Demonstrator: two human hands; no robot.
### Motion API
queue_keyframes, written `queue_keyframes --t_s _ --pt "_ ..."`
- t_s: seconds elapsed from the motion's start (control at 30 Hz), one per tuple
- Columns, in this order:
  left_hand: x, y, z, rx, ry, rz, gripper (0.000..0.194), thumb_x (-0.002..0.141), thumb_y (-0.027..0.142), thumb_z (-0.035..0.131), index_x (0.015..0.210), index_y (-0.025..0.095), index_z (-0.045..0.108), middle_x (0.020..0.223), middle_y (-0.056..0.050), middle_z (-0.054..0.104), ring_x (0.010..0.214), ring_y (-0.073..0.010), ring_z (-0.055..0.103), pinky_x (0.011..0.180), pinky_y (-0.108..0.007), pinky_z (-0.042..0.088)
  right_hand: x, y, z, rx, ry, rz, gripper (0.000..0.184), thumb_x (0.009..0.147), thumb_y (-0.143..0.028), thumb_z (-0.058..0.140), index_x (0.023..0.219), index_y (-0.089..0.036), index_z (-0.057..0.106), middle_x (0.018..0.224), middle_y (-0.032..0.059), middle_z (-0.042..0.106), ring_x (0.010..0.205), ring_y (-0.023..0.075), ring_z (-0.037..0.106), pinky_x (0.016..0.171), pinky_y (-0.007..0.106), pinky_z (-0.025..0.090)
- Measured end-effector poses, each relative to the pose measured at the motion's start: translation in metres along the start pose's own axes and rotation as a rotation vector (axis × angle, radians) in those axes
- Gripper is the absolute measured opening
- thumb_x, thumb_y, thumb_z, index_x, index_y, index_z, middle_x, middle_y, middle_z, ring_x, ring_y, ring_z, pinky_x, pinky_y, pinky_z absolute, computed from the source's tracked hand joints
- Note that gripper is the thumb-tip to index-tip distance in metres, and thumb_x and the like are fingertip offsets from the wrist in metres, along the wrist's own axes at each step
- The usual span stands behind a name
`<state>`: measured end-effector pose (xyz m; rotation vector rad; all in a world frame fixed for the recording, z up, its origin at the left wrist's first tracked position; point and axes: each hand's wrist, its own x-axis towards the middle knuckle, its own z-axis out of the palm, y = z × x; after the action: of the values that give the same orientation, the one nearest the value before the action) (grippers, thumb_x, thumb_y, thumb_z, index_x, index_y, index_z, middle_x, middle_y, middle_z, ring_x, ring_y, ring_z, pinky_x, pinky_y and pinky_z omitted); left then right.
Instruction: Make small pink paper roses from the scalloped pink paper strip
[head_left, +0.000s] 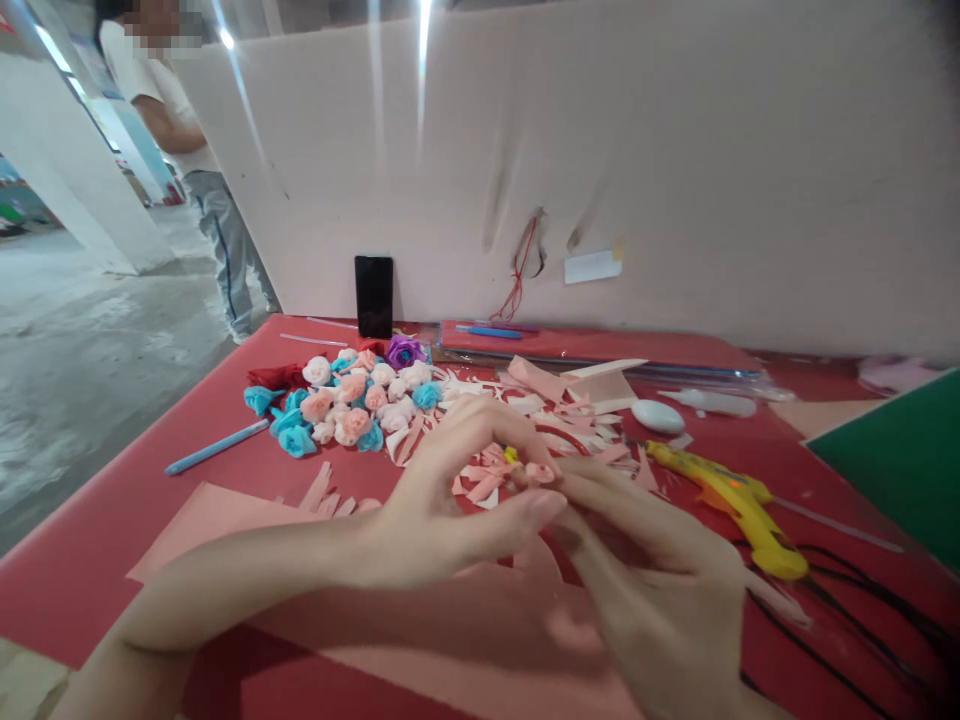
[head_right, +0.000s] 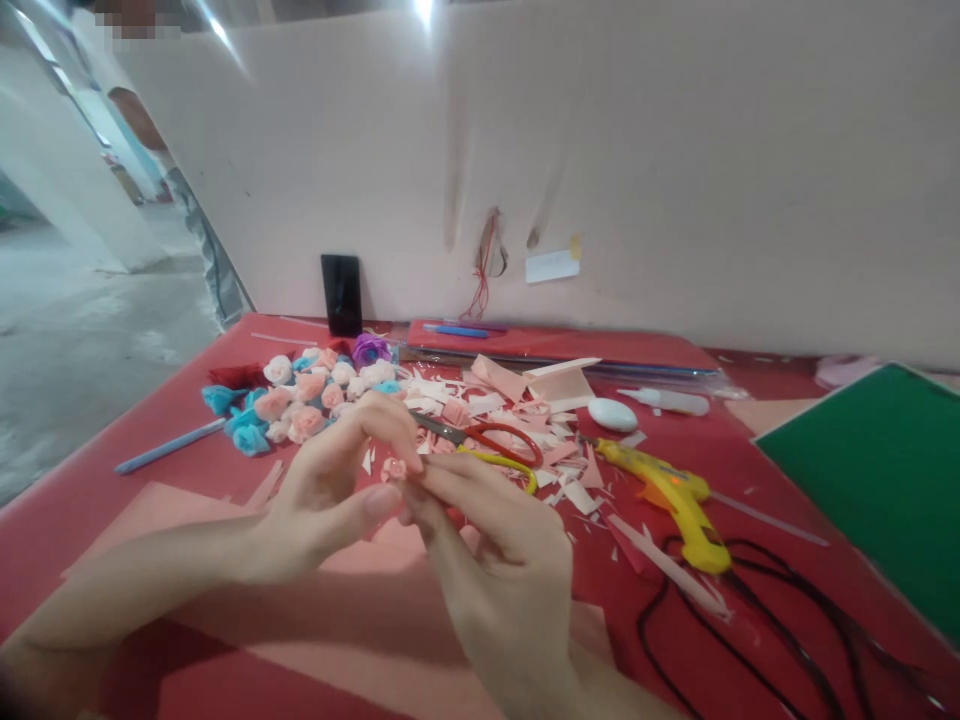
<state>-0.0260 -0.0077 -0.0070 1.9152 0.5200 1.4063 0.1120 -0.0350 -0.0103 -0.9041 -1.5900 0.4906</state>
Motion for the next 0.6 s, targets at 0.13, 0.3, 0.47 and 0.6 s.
queue_keyframes --t_s 0.13,0.3,0.47,0.6 --pt "0.0 0.0 0.001 -0.003 0.013 -0.011 0.005 0.084 0.015 0.054 0.08 0.017 0.053 0.08 -0.001 0.055 0.078 -0.0127 0.054 0.082 -0.032 0.043 0.0 0.002 -0.001 -0.001 -0.014 -0.034 0.022 0.078 -0.011 0.058 0.066 -0.027 0.066 0.063 -0.0035 0.067 0.057 0.0127 0.064 0.051 0.021 0.055" --pt "-0.001 -0.001 0.001 -0.019 0.004 -0.025 0.006 0.08 0.014 0.058 0.082 0.017 0.053 0.082 -0.002 0.055 0.081 -0.0144 0.054 0.079 -0.031 0.046 -0.001 0.004 -0.003 0.054 -0.014 0.01 0.022 0.076 -0.01 0.06 0.073 -0.03 0.07 0.066 -0.0036 0.068 0.058 0.0127 0.065 0.048 0.019 0.054" --pt "0.002 0.0 -0.003 -0.136 -0.037 -0.11 0.006 0.086 0.023 0.052 0.088 0.017 0.052 0.086 -0.003 0.055 0.077 -0.0132 0.056 0.063 -0.025 0.049 0.002 0.005 0.0 0.111 -0.009 0.104 0.017 0.077 -0.015 0.063 0.076 -0.03 0.07 0.063 -0.0056 0.067 0.05 0.0093 0.061 0.041 0.015 0.052" --pt "0.009 -0.001 -0.008 -0.075 0.0 -0.127 0.012 0.091 0.022 0.042 0.089 0.017 0.053 0.093 -0.004 0.061 0.086 -0.0138 0.058 0.076 -0.026 0.049 -0.002 0.016 -0.009 0.073 0.025 0.083 0.01 0.081 -0.02 0.064 0.08 -0.029 0.069 0.075 -0.0042 0.071 0.062 0.0082 0.065 0.056 0.014 0.055"
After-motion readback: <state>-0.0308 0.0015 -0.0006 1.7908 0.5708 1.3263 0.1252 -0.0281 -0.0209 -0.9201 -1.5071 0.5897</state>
